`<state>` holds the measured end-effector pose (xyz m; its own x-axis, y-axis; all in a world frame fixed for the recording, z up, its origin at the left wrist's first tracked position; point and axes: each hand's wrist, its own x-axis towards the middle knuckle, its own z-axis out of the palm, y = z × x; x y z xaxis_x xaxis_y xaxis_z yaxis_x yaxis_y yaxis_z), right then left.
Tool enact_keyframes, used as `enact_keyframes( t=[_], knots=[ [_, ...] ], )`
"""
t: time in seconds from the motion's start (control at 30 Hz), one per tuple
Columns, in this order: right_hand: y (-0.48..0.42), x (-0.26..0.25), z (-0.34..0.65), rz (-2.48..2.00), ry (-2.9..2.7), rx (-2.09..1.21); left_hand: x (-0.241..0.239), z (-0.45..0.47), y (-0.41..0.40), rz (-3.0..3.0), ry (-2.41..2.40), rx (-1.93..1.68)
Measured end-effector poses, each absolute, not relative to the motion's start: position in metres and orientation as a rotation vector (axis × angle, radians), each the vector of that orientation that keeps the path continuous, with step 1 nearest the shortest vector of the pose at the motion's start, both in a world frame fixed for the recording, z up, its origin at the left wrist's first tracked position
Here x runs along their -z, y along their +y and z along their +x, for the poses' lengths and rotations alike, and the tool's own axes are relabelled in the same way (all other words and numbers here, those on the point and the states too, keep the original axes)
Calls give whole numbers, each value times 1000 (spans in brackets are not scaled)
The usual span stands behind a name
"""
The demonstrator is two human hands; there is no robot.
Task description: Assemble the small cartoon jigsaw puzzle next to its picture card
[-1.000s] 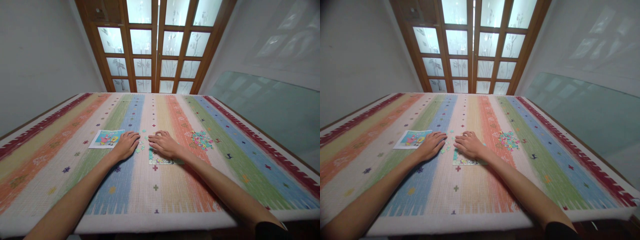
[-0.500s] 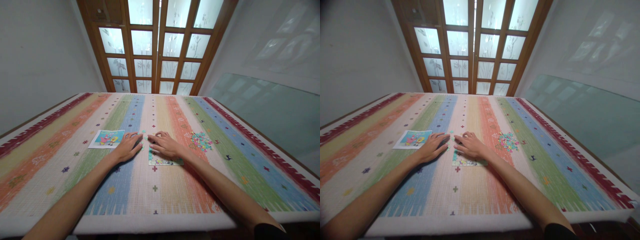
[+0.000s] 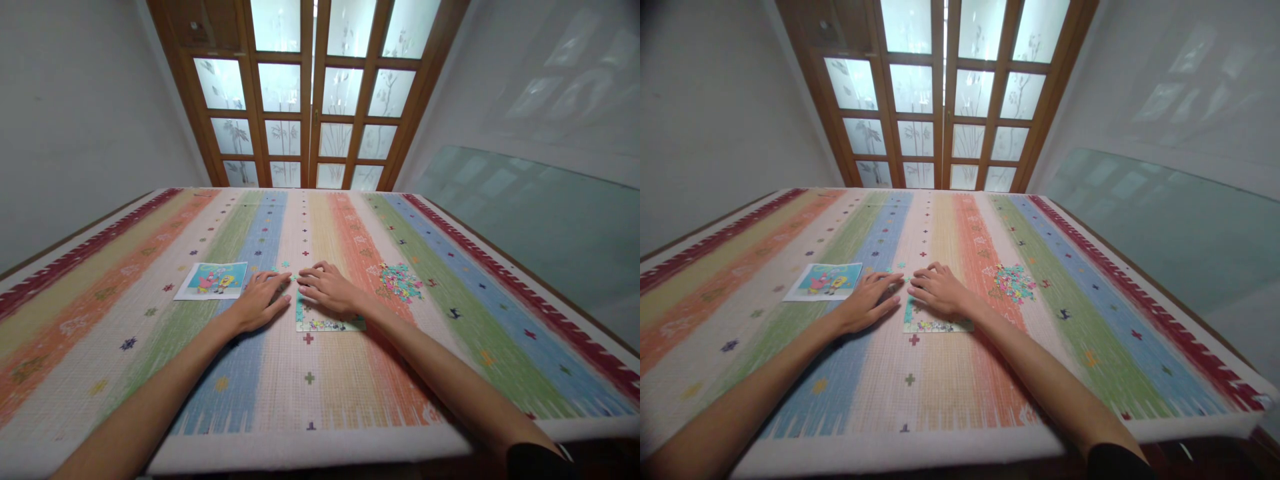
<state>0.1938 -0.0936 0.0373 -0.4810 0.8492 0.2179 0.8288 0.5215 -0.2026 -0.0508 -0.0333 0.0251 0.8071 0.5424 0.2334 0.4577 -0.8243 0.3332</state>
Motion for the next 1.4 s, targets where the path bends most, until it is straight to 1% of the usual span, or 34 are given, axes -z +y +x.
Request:
enact_keyframes(
  t=[0.2, 0.4, 0.6, 1.03, 1.2, 1.4],
  knots=[
    [-90, -32, 194, -1417, -2454, -152, -30, -49, -41, 2700, 726, -430],
    [-87, -27, 200, -1607, -2336, -101, -27, -50, -42, 2723, 632, -416],
    [-89, -28, 199, -1540, -2412, -68, -27, -49, -44, 2751, 538, -418],
    [-78, -33, 221, -1548, -2366, -77, -27, -47, -45, 2803, 542, -379],
    [-79, -34, 218, -1634, -2291, -32, -26, -47, -45, 2798, 533, -403],
    [-79, -36, 217, -1659, -2283, -119, -28, -47, -46, 2782, 528, -443]
  ],
)
